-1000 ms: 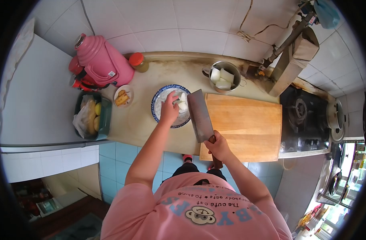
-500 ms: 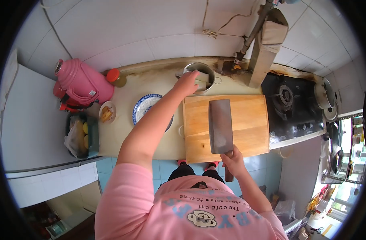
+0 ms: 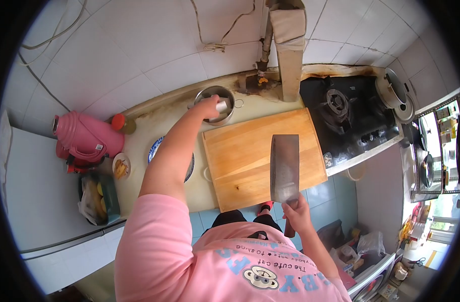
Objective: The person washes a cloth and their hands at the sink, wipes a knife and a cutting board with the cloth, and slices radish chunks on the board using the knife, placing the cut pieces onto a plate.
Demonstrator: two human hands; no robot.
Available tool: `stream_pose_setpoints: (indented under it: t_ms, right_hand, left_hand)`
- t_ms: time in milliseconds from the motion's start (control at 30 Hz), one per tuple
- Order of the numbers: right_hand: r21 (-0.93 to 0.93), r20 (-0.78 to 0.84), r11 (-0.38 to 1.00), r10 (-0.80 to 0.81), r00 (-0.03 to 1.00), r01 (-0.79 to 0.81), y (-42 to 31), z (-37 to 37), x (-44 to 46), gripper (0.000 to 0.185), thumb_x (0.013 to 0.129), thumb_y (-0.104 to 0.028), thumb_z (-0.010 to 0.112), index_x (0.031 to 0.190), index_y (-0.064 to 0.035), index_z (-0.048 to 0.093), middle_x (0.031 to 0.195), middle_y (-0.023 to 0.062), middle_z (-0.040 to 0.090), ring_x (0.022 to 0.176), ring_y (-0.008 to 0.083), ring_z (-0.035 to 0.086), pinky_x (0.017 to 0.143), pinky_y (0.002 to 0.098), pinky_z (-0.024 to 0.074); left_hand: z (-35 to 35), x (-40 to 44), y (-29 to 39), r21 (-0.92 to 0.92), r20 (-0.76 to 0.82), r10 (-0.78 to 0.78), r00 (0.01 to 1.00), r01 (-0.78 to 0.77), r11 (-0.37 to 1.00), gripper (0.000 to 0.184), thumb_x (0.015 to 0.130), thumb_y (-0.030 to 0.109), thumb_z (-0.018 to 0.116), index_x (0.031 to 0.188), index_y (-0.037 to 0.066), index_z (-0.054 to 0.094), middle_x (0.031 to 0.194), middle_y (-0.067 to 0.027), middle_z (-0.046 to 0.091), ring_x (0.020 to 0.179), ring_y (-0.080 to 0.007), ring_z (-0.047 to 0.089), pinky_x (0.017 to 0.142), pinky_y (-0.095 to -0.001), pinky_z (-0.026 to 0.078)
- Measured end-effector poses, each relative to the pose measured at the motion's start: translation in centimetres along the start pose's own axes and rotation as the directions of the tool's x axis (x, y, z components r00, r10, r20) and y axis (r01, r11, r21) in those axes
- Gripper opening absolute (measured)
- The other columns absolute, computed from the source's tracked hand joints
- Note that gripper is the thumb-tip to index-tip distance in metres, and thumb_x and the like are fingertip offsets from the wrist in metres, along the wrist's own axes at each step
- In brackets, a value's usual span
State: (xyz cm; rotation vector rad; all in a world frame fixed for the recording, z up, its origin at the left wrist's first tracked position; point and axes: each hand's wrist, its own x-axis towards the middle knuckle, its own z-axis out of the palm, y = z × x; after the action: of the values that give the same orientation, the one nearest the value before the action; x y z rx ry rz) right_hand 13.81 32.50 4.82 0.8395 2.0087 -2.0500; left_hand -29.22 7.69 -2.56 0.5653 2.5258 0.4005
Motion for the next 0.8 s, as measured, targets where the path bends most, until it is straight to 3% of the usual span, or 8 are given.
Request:
stream_pose_setpoints:
  t_ms: [167,300,433,500,567,667,700,800]
  right_hand:
    - [0.009,0.007,1.0,-0.024,1.0,0.024,-0.2,-0.4,0.6,0.018,0.09,-0.003,0.067,0.103,-0.0024,0.054,0.074,-0.0003,0.059,0.058,0.0075,0.055,0.051,0.0248,0.0471]
    - [-0.066,0.029,0.997,-0.024,0.999,0.026,-0.5,-1.1,1.1,0.016,0.09,-0.003,0.066,0.099,-0.0017,0.054,0.071,0.0012,0.059,0.057,0.008,0.055,0.051,0.0253,0.0469]
    - [-0.117,0.051,0.993,0.002,0.999,0.004,0.7,-2.7,2.4,0.017,0.089,-0.006,0.068,0.097,-0.0016,0.053,0.069,0.0015,0.058,0.057,0.0084,0.056,0.051,0.0266,0.0484]
    - [-0.182,0.074,0.983,0.047,0.996,-0.033,1.5,-3.6,3.1,0.026,0.088,-0.007,0.068,0.109,-0.0008,0.053,0.076,0.0022,0.058,0.06,0.0099,0.057,0.053,0.0268,0.0514]
    - [-0.213,0.07,0.977,0.045,0.997,-0.029,1.5,-3.9,3.8,0.021,0.088,-0.009,0.069,0.093,-0.002,0.051,0.068,0.0021,0.057,0.058,0.0093,0.056,0.051,0.0279,0.048]
    - [-0.314,0.111,0.949,0.041,0.993,-0.004,1.6,-4.1,4.9,0.023,0.089,-0.011,0.07,0.088,-0.0013,0.049,0.066,0.0045,0.057,0.058,0.0111,0.057,0.052,0.0301,0.048]
    - [-0.365,0.119,0.931,0.039,0.992,0.007,1.7,-4.1,5.3,0.025,0.089,-0.012,0.07,0.088,-0.0004,0.048,0.065,0.0068,0.057,0.058,0.0128,0.057,0.053,0.0316,0.0481]
    - [-0.52,0.188,0.842,-0.05,0.981,0.143,1.4,-4.0,6.1,0.027,0.089,-0.014,0.07,0.088,0.002,0.049,0.066,0.0132,0.059,0.058,0.0209,0.06,0.056,0.0346,0.0482]
  left_hand:
    - [-1.1,-2.6,-0.1,-0.205,-0.082,0.074,0.994,-0.09,0.975,0.051,0.082,0.017,0.064,0.129,0.004,0.049,0.117,-0.0188,0.064,0.105,-0.0295,0.063,0.087,-0.0402,0.05]
    - [1.6,-12.6,4.8,-0.83,0.06,0.107,0.992,-0.01,0.558,0.055,0.086,0.018,0.067,0.136,0.004,0.047,0.118,-0.0067,0.061,0.1,-0.0136,0.058,0.08,-0.0299,0.05]
    - [14.0,-18.2,7.6,-0.926,0.335,-0.008,0.942,0.331,0.182,0.041,0.092,0.017,0.064,0.129,0.004,0.052,0.115,-0.0074,0.061,0.097,-0.0173,0.061,0.08,-0.0321,0.053]
    - [19.5,-18.7,7.7,-0.916,0.394,-0.01,0.919,0.394,0.074,0.039,0.092,0.016,0.065,0.127,0.003,0.053,0.113,-0.0077,0.062,0.095,-0.0185,0.062,0.079,-0.0329,0.054]
    - [21.2,-18.8,8.5,-0.897,0.441,-0.013,0.898,0.44,-0.034,0.038,0.092,0.016,0.066,0.126,0.003,0.053,0.112,-0.008,0.062,0.093,-0.0197,0.063,0.078,-0.0337,0.054]
    - [21.8,-19.1,8.9,-0.894,0.427,-0.12,0.896,0.439,0.09,0.043,0.091,0.02,0.068,0.126,0.002,0.052,0.105,-0.0094,0.063,0.089,-0.0198,0.065,0.075,-0.0338,0.055]
    - [21.5,-19.3,8.8,-0.822,0.257,-0.263,0.93,0.354,0.447,0.044,0.088,0.02,0.07,0.124,0.003,0.052,0.107,-0.0118,0.063,0.093,-0.0262,0.065,0.078,-0.038,0.054]
    - [18.1,-21.9,11.0,-0.435,-0.108,-0.337,0.935,0.26,0.862,0.046,0.083,0.019,0.074,0.12,0.003,0.052,0.11,-0.016,0.062,0.1,-0.0355,0.062,0.085,-0.0444,0.052]
